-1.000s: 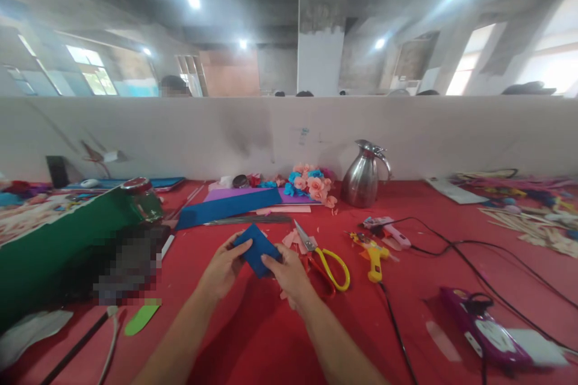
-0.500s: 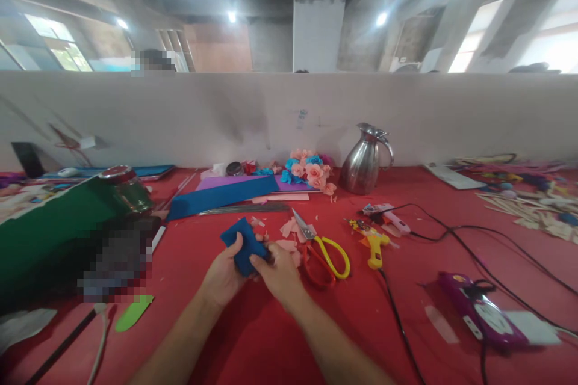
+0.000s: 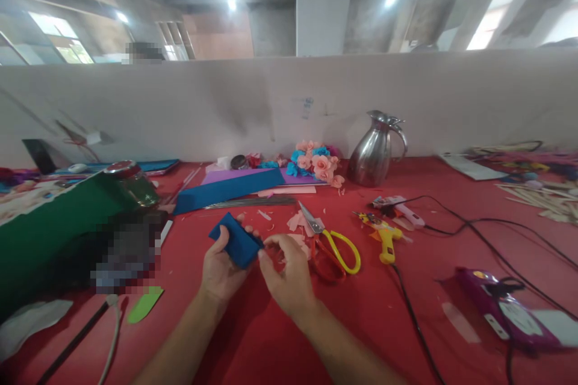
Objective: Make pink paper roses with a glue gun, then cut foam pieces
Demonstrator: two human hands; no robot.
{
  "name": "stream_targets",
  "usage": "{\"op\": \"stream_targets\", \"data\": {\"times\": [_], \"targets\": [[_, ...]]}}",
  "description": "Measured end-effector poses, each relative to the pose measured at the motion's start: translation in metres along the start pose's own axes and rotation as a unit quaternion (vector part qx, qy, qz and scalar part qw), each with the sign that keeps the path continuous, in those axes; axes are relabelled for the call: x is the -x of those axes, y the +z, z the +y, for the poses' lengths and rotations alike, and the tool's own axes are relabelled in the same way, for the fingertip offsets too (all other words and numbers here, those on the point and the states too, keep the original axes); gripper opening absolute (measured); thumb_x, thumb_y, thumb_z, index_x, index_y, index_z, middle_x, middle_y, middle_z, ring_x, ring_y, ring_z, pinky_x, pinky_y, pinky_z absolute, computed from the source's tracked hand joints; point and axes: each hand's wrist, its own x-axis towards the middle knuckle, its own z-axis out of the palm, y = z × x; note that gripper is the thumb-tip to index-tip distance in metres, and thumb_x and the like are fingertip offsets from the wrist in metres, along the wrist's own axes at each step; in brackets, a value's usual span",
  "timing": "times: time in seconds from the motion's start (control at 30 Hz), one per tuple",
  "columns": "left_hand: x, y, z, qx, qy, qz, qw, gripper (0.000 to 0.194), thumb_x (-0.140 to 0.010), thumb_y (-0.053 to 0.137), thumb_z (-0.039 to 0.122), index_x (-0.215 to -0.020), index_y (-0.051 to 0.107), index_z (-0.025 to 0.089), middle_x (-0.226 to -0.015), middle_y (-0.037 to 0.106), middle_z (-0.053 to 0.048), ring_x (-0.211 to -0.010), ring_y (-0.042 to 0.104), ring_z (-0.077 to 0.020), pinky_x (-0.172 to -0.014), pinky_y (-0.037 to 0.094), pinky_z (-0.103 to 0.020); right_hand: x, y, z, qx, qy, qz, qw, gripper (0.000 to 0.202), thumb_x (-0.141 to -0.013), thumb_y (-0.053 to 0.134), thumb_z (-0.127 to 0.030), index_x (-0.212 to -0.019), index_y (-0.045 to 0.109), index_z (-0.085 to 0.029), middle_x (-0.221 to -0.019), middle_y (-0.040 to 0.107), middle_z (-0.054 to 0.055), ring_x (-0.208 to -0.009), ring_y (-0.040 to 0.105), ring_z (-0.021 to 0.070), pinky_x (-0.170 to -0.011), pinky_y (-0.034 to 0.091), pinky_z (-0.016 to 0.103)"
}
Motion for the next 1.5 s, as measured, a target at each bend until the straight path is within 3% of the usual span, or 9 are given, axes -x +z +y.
{"op": "stream_targets", "data": {"times": [0.47, 0.63, 0.8, 0.9, 1.1, 1.27, 1.3, 1.43, 1.5], "targets": [[0.002, 0.000, -0.007, -0.045, 0.017, -0.001, 0.999, 0.034, -0.081, 0.055, 0.048, -0.098, 0.065, 0.021, -0.080, 0.064, -0.005, -0.083, 0.064, -0.0223, -0.079, 0.052, -0.039, 0.011, 0.018, -0.002, -0.114, 0.108, 0.047, 0.987, 0.023, -0.072, 0.067, -0.028, -0.091, 0.055, -0.022, -0.088, 0.065, 0.003, -0.082, 0.061, 0.0182, -0.073, 0.049, 0.030], [0.002, 0.002, -0.012, -0.059, 0.003, -0.012, 0.998, 0.035, -0.083, 0.053, 0.048, -0.100, 0.064, 0.020, -0.081, 0.066, -0.006, -0.084, 0.066, -0.0227, -0.080, 0.053, -0.039, 0.008, 0.020, 0.002, -0.167, 0.162, -0.015, 0.972, 0.018, -0.074, 0.066, -0.033, -0.086, 0.061, -0.020, -0.081, 0.065, 0.002, -0.075, 0.060, 0.0179, -0.070, 0.048, 0.029], [-0.005, 0.000, -0.010, -0.113, -0.030, 0.071, 0.991, 0.036, -0.080, 0.058, 0.047, -0.097, 0.065, 0.016, -0.080, 0.070, -0.008, -0.077, 0.067, -0.0216, -0.073, 0.054, -0.034, -0.001, 0.013, 0.008, -0.161, 0.163, 0.031, 0.973, 0.016, -0.078, 0.060, -0.035, -0.079, 0.058, -0.019, -0.068, 0.059, -0.001, -0.063, 0.054, 0.0147, -0.060, 0.045, 0.027], [-0.014, -0.009, 0.001, -0.164, 0.002, 0.122, 0.979, 0.023, -0.071, 0.072, 0.030, -0.086, 0.064, 0.015, -0.074, 0.069, -0.005, -0.068, 0.066, -0.0181, -0.069, 0.053, -0.031, -0.009, 0.004, 0.013, -0.181, 0.178, 0.101, 0.962, 0.021, -0.078, 0.058, -0.038, -0.087, 0.056, -0.020, -0.067, 0.057, -0.002, -0.059, 0.052, 0.0133, -0.057, 0.044, 0.025], [-0.036, -0.039, 0.026, -0.340, 0.198, 0.182, 0.901, 0.061, -0.050, 0.080, 0.008, -0.107, 0.058, 0.020, -0.088, 0.066, -0.003, -0.076, 0.063, -0.0173, -0.074, 0.049, -0.032, -0.025, -0.016, 0.025, -0.227, 0.199, 0.204, 0.931, 0.024, -0.073, 0.062, -0.040, -0.082, 0.055, -0.019, -0.065, 0.056, -0.004, -0.055, 0.049, 0.0111, -0.055, 0.040, 0.024], [-0.031, -0.036, 0.027, -0.560, 0.350, 0.190, 0.727, 0.061, -0.056, 0.077, 0.016, -0.115, 0.059, 0.021, -0.129, 0.050, -0.015, -0.128, 0.036, -0.0338, -0.100, 0.035, -0.044, -0.032, -0.022, 0.029, -0.248, 0.205, 0.233, 0.918, 0.024, -0.069, 0.063, -0.039, -0.081, 0.054, -0.019, -0.060, 0.053, -0.005, -0.051, 0.044, 0.0096, -0.051, 0.037, 0.022], [-0.027, -0.031, 0.024, -0.570, 0.361, 0.164, 0.719, 0.057, -0.062, 0.074, 0.021, -0.117, 0.059, 0.022, -0.134, 0.046, -0.014, -0.131, 0.033, -0.0330, -0.102, 0.033, -0.043, -0.032, -0.020, 0.029, -0.250, 0.201, 0.216, 0.922, 0.024, -0.069, 0.062, -0.038, -0.081, 0.055, -0.020, -0.061, 0.053, -0.005, -0.051, 0.045, 0.0096, -0.051, 0.037, 0.022], [-0.014, -0.016, 0.007, -0.473, 0.217, -0.032, 0.853, 0.054, -0.075, 0.064, 0.036, -0.127, 0.052, 0.025, -0.113, 0.062, -0.008, -0.103, 0.058, -0.0236, -0.090, 0.045, -0.036, -0.025, -0.006, 0.025, -0.187, 0.172, 0.017, 0.967, 0.014, -0.070, 0.060, -0.032, -0.077, 0.057, -0.020, -0.061, 0.055, -0.004, -0.053, 0.049, 0.0115, -0.052, 0.040, 0.023], [-0.012, -0.014, 0.001, -0.431, 0.147, -0.061, 0.888, 0.045, -0.068, 0.072, 0.033, -0.110, 0.062, 0.019, -0.095, 0.067, -0.006, -0.088, 0.063, -0.0210, -0.082, 0.049, -0.032, -0.021, -0.003, 0.021, -0.105, 0.128, -0.054, 0.985, 0.009, -0.075, 0.057, -0.030, -0.078, 0.060, -0.021, -0.062, 0.058, -0.003, -0.057, 0.052, 0.0127, -0.054, 0.041, 0.024]]}}
